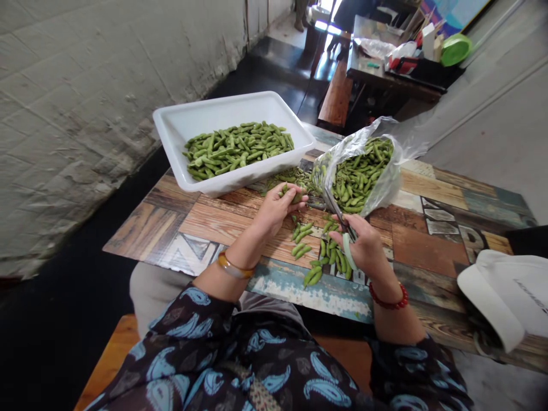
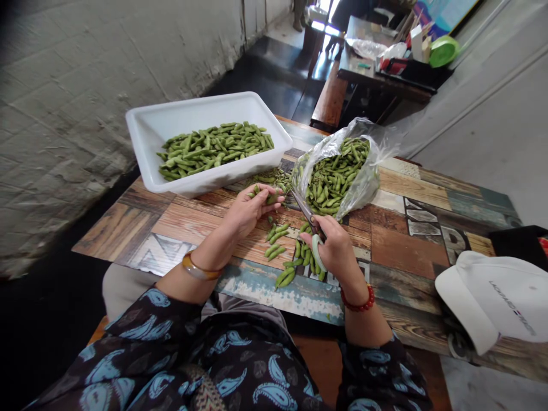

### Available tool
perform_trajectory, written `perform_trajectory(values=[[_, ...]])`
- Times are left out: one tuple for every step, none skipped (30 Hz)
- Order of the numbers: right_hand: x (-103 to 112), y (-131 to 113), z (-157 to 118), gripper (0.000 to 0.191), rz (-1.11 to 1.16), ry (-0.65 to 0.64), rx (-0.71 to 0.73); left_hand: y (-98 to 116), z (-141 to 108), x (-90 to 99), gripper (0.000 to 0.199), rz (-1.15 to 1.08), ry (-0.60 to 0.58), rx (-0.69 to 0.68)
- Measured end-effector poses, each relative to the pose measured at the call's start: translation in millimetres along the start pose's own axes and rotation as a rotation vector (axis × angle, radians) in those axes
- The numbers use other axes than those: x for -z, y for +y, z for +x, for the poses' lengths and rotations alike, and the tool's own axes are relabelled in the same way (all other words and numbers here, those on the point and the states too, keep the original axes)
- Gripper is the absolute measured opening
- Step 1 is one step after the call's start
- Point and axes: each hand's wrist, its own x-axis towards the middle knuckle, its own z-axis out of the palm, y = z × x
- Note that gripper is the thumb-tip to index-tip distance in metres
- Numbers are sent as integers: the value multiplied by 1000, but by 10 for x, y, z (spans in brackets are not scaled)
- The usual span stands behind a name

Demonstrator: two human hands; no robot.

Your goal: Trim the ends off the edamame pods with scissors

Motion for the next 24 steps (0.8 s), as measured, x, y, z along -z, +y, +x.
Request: perform_trajectory(values=[[-3, 4, 0, 29, -3, 3, 1, -5, 18, 26, 22, 42, 22, -43], [-3, 8, 0, 29, -6, 3, 2, -4, 33, 51, 20, 103, 49, -100], [-3, 11, 0, 30, -8, 3, 0, 3, 45, 72, 18, 180, 76, -165], [-1, 12, -1, 30, -10, 2, -1, 15, 51, 88, 18, 260, 99, -233], [1, 13, -1, 30, -12, -1, -3, 32, 50, 96, 19, 326, 118, -294], [3, 12, -2, 29, -13, -3, -5, 52, 43, 96, 21, 364, 126, -335], [5, 11, -2, 29, -13, -4, -6, 73, 29, 88, 24, 371, 118, -343], [6, 10, -2, 29, -12, -4, -7, 94, 9, 72, 28, 353, 95, -319], [6, 8, -2, 28, -12, -4, -7, 113, -16, 51, 31, 321, 53, -270], [6, 7, -1, 28, -11, -5, -7, 130, -42, 26, 35, 283, -3, -205], [5, 7, 1, 28, -11, -5, -8, 143, -69, 0, 38, 246, -66, -137], [3, 7, 2, 29, -11, -5, -8, 153, -94, -25, 39, 215, -128, -80], [2, 7, 3, 29, -10, -5, -8, 161, -116, -48, 38, 190, -180, -42], [1, 7, 4, 29, -8, -7, -9, 167, -134, -67, 36, 170, -221, -18], [1, 7, 4, 29, -3, -12, -11, 172, -148, -82, 33, 153, -250, -1], [2, 7, 4, 30, 2, -19, -14, 176, -157, -94, 33, 139, -271, 10], [4, 6, 4, 32, 7, -28, -18, 179, -162, -101, 33, 127, -283, 18], [7, 4, 3, 33, 11, -41, -21, 182, -165, -107, 34, 116, -291, 27], [9, 2, 1, 35, 16, -54, -24, 184, -165, -111, 34, 103, -294, 37], [12, 0, -1, 37, 21, -70, -24, 184, -164, -113, 34, 91, -293, 46], [13, -2, -4, 39, 26, -86, -22, 182, -162, -115, 35, 81, -294, 55], [14, -4, -6, 40, 30, -101, -19, 179, -161, -117, 35, 76, -298, 65], [13, -7, -8, 42, 33, -113, -18, 174, -160, -119, 36, 74, -303, 74], [10, -11, -10, 43, 35, -119, -20, 167, -159, -120, 37, 74, -310, 82]])
